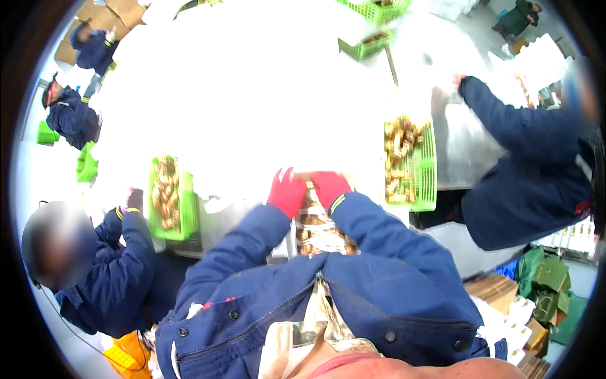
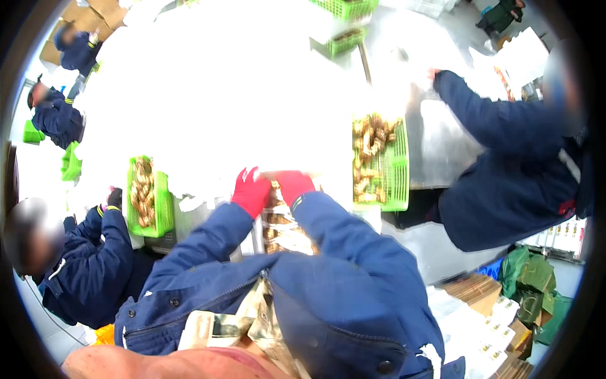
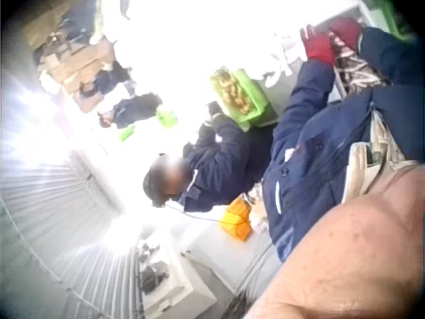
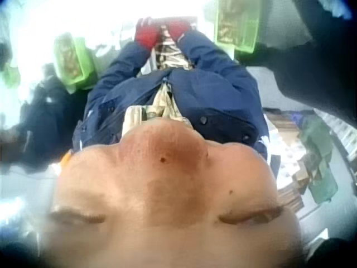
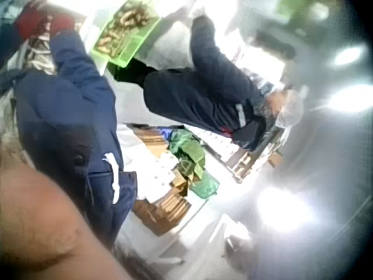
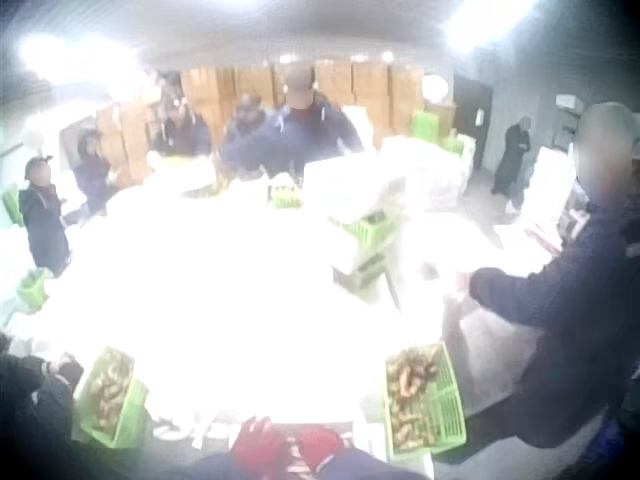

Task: The person picks ginger roots from green plastic crates and arranges them in rows within white styrofoam boxes lined with white paper at a large industrial processing table.

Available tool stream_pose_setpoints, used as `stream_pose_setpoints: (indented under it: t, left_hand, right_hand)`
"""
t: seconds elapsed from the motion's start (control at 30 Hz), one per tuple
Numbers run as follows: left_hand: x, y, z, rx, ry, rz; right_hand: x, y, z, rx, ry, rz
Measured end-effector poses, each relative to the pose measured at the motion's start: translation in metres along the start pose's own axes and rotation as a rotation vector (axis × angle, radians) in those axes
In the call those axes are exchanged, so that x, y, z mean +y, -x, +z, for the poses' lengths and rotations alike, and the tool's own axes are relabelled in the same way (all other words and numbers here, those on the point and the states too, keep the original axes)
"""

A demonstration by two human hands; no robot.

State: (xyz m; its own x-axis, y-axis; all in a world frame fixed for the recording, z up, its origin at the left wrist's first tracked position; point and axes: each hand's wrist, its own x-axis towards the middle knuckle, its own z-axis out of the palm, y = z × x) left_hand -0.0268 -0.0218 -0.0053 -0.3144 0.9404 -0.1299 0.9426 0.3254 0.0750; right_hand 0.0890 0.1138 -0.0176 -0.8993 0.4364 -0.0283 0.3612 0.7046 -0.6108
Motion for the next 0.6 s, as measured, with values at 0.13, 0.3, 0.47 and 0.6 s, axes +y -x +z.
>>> stream_pose_setpoints:
  t: [0.13, 0.3, 0.47, 0.6]
  left_hand:
    - [0.013, 0.004, -0.012, 0.050, -0.035, 0.174]
    - [0.009, 0.004, -0.009, 0.176, 0.098, 0.205]
    - [0.019, -0.001, -0.018, -0.011, 0.033, 0.114]
    - [0.019, -0.025, -0.004, 0.082, 0.091, 0.039]
  right_hand:
    - [0.038, 0.013, 0.020, -0.040, 0.091, -0.003]
    - [0.044, 0.012, 0.036, -0.011, 0.178, -0.033]
    - [0.035, 0.015, 0.031, -0.050, 0.286, 0.091]
    - [0.021, 0.005, 0.017, 0.317, 0.513, -0.051]
